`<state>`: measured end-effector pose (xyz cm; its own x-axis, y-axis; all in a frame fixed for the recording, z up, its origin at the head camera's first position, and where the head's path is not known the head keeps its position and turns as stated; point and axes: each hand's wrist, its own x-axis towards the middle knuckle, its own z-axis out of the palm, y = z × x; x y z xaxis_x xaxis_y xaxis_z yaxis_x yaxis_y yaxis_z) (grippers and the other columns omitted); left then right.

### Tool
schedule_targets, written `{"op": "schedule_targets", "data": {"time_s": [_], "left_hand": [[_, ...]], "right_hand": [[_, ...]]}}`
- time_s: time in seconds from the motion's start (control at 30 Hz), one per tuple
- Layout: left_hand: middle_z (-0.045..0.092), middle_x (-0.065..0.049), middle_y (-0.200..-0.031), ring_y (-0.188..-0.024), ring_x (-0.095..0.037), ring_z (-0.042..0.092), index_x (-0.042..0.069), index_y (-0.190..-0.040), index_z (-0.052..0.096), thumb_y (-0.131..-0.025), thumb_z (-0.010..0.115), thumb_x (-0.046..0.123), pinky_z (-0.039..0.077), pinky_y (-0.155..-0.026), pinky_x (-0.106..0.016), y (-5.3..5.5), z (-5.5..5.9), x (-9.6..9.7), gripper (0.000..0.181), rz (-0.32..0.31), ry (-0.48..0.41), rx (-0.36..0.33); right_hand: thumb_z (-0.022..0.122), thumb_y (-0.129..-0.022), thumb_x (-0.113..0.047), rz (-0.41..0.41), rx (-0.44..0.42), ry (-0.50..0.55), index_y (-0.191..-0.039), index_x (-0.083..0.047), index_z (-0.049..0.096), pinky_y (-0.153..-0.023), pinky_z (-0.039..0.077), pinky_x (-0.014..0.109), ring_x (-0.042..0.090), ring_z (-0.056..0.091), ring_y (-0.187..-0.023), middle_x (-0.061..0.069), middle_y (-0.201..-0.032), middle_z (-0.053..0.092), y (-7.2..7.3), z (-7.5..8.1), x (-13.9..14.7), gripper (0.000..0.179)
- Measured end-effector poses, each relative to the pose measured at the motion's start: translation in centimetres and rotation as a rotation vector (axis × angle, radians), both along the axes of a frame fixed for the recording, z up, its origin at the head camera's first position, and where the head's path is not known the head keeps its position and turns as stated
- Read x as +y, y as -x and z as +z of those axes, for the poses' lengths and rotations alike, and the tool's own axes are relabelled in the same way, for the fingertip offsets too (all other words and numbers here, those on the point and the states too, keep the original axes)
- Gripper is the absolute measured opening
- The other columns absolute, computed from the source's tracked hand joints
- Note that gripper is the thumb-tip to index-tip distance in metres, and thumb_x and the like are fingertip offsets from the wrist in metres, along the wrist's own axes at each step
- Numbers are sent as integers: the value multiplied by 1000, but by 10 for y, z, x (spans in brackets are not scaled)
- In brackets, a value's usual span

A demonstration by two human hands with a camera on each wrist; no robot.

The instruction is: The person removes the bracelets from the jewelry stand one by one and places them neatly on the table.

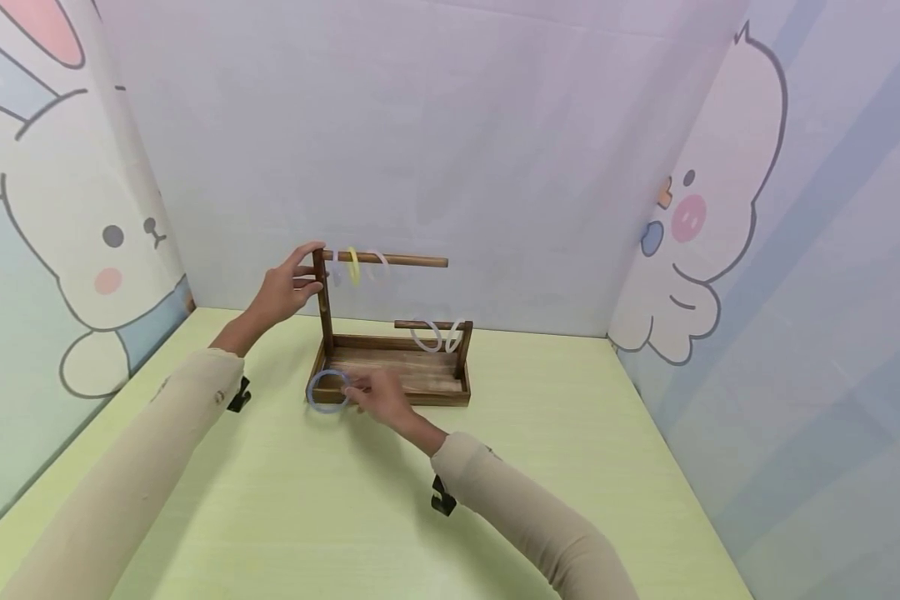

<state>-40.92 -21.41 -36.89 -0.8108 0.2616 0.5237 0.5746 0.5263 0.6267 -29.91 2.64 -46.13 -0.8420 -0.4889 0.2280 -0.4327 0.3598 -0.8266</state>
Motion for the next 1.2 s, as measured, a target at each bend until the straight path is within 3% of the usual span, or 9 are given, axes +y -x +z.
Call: {"op": "schedule_targets", "data": {"time_s": [0.1,0.33,0.5,0.97,1.2], "left_hand": [[62,-31,-136,-123,-46,64,26,-160,35,-98,64,-10,59,-95,-57,0,0,0,77,3,-1,-14],[63,-30,-135,-125,-46,63,26,-160,35,-99,63,-9,58,-96,-57,4,-1,1,76,-7,-12,-22],[64,-29,-134,-125,-45,63,28,-160,36,-99,63,-10,59,-96,-56,5,-1,2,77,-7,-16,-19],[63,-28,-136,-124,-45,63,30,-160,34,-99,63,-10,59,-95,-57,4,-2,1,79,2,-16,-32],[64,-29,-135,-123,-45,64,30,-160,34,-99,63,-10,59,-95,-56,3,-1,1,79,4,-13,-31]], "right_hand": [[67,-99,4,10,-40,13,-132,7,67,-67,66,42,38,77,-87,25,-106,76,-1,-5,-4,33],[68,-97,8,23,-44,22,-126,12,68,-59,64,29,36,77,-82,27,-103,75,-3,-20,-12,30],[70,-97,5,-1,-49,-24,-128,7,69,-58,63,29,35,77,-82,21,-100,78,-5,-26,-15,32],[71,-95,6,-18,-126,41,-124,11,70,-58,64,41,37,78,-80,24,-101,76,-8,-29,-20,30],[72,-95,5,-33,-142,53,-122,11,71,-58,64,33,32,78,-76,21,-95,78,-11,-33,-20,27]]}}
